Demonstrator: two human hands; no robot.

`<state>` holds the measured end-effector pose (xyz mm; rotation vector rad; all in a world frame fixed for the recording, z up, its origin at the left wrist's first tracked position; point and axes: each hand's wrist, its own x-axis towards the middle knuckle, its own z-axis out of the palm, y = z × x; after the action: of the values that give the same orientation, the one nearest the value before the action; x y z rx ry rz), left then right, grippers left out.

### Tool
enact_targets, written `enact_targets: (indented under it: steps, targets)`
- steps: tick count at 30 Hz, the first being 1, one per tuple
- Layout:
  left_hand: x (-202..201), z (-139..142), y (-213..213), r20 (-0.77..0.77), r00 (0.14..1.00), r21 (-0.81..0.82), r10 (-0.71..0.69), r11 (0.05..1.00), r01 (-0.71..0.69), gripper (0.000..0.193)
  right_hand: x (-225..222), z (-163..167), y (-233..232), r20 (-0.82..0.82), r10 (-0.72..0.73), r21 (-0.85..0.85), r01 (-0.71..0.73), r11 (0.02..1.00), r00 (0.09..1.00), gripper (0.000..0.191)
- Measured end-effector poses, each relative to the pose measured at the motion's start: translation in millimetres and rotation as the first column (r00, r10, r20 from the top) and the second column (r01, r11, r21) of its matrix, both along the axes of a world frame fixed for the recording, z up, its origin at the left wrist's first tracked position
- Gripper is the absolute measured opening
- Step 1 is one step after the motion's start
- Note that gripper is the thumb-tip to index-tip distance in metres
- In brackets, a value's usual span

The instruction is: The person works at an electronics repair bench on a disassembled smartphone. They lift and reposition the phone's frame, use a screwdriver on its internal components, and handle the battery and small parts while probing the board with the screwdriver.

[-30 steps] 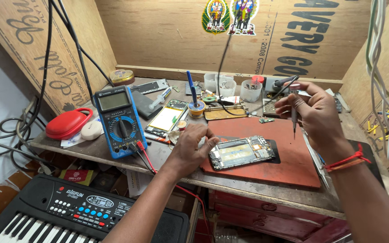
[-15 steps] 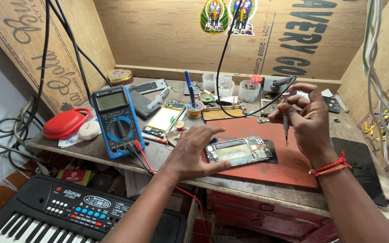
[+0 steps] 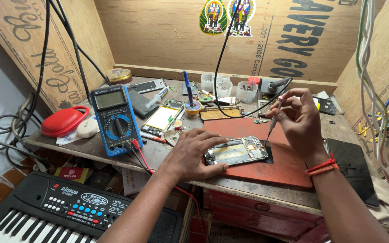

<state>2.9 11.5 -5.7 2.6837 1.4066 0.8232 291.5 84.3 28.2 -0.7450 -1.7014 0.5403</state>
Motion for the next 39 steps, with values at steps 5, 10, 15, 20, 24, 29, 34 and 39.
enact_targets:
  steps: [5, 10, 15, 20, 24, 29, 34, 39]
  targets:
    - [-2, 4, -4, 0.033, 0.999, 0.045, -0.025, 0.999, 0.023, 0.063, 3, 9, -6, 0.088, -0.157, -0.147, 0.169, 0.975, 0.984, 0.049]
    - [-1, 6, -4, 0.066, 0.998, 0.032, -0.024, 0.999, 0.022, 0.061, 5, 3, 4, -0.116, -0.166, -0.127, 0.152, 0.980, 0.979, 0.049]
    - [-2, 5, -4, 0.090, 0.995, 0.057, -0.031, 0.998, 0.026, 0.063, 5, -7, 14, -0.138, -0.122, -0.119, 0.105, 0.987, 0.983, 0.049]
    - [-3, 4, -4, 0.102, 0.994, 0.082, -0.036, 0.996, 0.028, 0.064, 1, -9, 14, -0.141, -0.030, -0.084, 0.019, 0.996, 0.990, 0.049]
    - [-2, 4, -3, 0.106, 0.994, 0.056, -0.023, 0.998, 0.017, 0.064, -4, -8, 11, -0.122, -0.027, -0.104, 0.015, 0.995, 0.992, 0.048]
    - [-1, 5, -3, 0.094, 0.996, 0.024, -0.002, 1.000, -0.001, 0.063, -7, -5, 9, -0.072, -0.036, -0.125, 0.027, 0.992, 0.997, 0.048]
    - [0, 7, -4, 0.069, 0.997, -0.023, 0.018, 1.000, -0.017, 0.047, -9, -5, 7, -0.073, -0.038, -0.112, 0.030, 0.993, 0.997, 0.049]
    - [0, 7, -4, 0.067, 0.998, -0.032, 0.015, 0.999, -0.013, 0.041, -9, -8, 4, -0.045, 0.047, -0.022, -0.048, 0.999, 0.998, 0.050]
